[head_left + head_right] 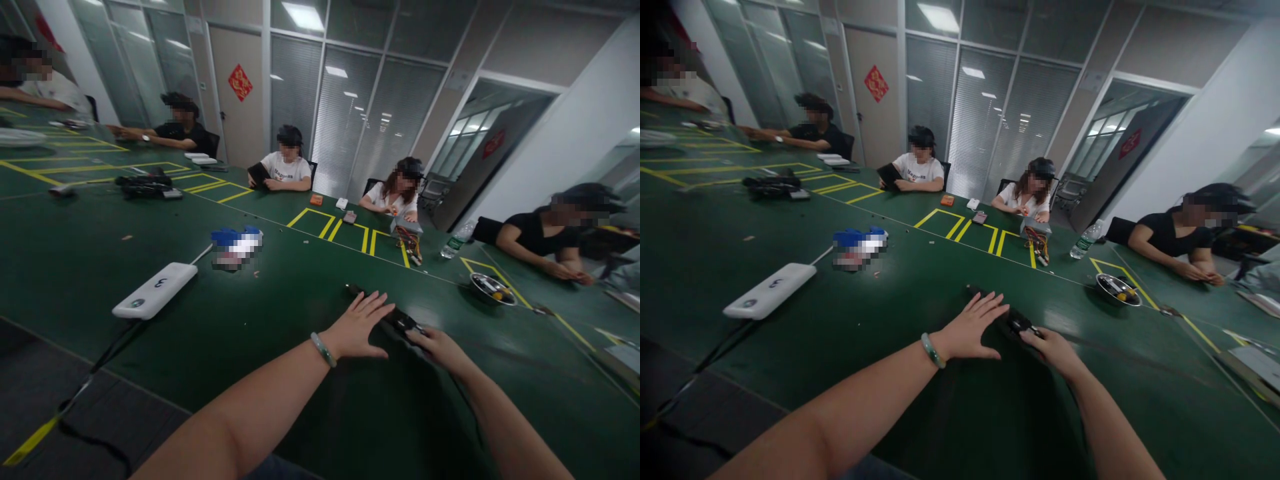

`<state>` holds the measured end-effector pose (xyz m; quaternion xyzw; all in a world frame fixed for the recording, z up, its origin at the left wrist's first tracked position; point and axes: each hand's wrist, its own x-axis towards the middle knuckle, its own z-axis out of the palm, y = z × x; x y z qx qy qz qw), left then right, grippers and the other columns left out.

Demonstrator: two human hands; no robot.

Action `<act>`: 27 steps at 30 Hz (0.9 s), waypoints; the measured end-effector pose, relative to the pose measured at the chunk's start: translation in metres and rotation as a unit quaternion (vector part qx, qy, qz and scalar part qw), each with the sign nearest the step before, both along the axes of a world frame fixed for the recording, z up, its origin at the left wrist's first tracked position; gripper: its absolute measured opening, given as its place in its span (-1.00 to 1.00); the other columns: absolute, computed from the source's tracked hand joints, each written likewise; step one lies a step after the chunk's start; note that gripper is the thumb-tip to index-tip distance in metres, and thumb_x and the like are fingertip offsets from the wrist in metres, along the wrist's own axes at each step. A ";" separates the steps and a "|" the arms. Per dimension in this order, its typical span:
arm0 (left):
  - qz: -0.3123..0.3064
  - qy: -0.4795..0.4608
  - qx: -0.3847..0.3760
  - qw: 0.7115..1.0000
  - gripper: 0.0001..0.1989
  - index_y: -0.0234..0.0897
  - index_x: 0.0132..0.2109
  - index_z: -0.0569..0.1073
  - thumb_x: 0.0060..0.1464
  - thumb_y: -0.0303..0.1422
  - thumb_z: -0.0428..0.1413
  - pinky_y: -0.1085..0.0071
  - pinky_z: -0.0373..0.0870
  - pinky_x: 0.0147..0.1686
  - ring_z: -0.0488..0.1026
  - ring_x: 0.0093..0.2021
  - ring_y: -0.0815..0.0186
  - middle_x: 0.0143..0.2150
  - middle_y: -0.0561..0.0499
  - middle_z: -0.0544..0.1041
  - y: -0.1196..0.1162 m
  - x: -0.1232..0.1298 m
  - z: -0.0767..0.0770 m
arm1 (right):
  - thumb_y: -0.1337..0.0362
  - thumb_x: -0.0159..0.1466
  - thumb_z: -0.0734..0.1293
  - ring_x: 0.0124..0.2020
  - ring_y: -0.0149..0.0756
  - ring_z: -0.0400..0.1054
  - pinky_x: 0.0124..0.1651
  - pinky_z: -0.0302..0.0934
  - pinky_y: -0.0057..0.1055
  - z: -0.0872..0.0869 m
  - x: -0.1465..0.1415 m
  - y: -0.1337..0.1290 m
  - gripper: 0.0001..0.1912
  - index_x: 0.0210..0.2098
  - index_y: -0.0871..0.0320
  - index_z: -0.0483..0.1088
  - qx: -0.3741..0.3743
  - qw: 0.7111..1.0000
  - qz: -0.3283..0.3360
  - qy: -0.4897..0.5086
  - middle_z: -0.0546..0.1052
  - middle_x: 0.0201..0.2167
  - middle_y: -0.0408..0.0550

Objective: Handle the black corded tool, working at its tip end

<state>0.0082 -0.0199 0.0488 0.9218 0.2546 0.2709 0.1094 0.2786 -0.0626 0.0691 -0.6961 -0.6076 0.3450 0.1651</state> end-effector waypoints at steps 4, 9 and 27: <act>0.041 0.010 0.020 0.999 -0.16 -0.09 0.35 0.10 0.00 0.02 0.22 0.08 -0.24 0.36 0.00 0.38 0.11 0.36 -0.07 0.17 0.004 -0.001 -0.001 | -0.22 0.14 0.32 -0.48 -0.33 0.29 -0.41 0.12 -0.43 -0.007 -0.042 0.038 -0.40 -0.17 0.21 0.47 0.022 0.992 0.121 0.014 0.47 -0.48 -0.12; 0.119 -0.051 0.013 0.991 -0.37 -0.14 0.22 0.28 0.04 -0.14 0.25 0.09 -0.01 0.31 0.30 0.17 0.12 0.11 -0.06 0.39 0.011 -0.003 -0.002 | 0.00 0.08 0.45 -0.17 -0.20 0.38 -0.08 0.22 -0.32 -0.012 -0.058 0.053 -0.31 0.13 0.14 0.33 0.122 0.985 0.123 -0.015 0.51 -0.15 -0.05; 0.089 -0.038 -0.017 0.995 -0.67 -0.21 -0.07 0.34 0.08 -0.22 0.22 0.12 0.23 0.16 0.31 0.18 0.12 0.15 -0.08 0.38 -0.001 0.009 0.002 | 0.23 0.33 0.25 -0.17 -0.18 0.35 -0.15 0.18 -0.31 -0.033 -0.059 -0.089 -0.85 -0.18 0.03 0.45 0.179 0.933 -0.090 -0.299 0.44 -0.17 -0.02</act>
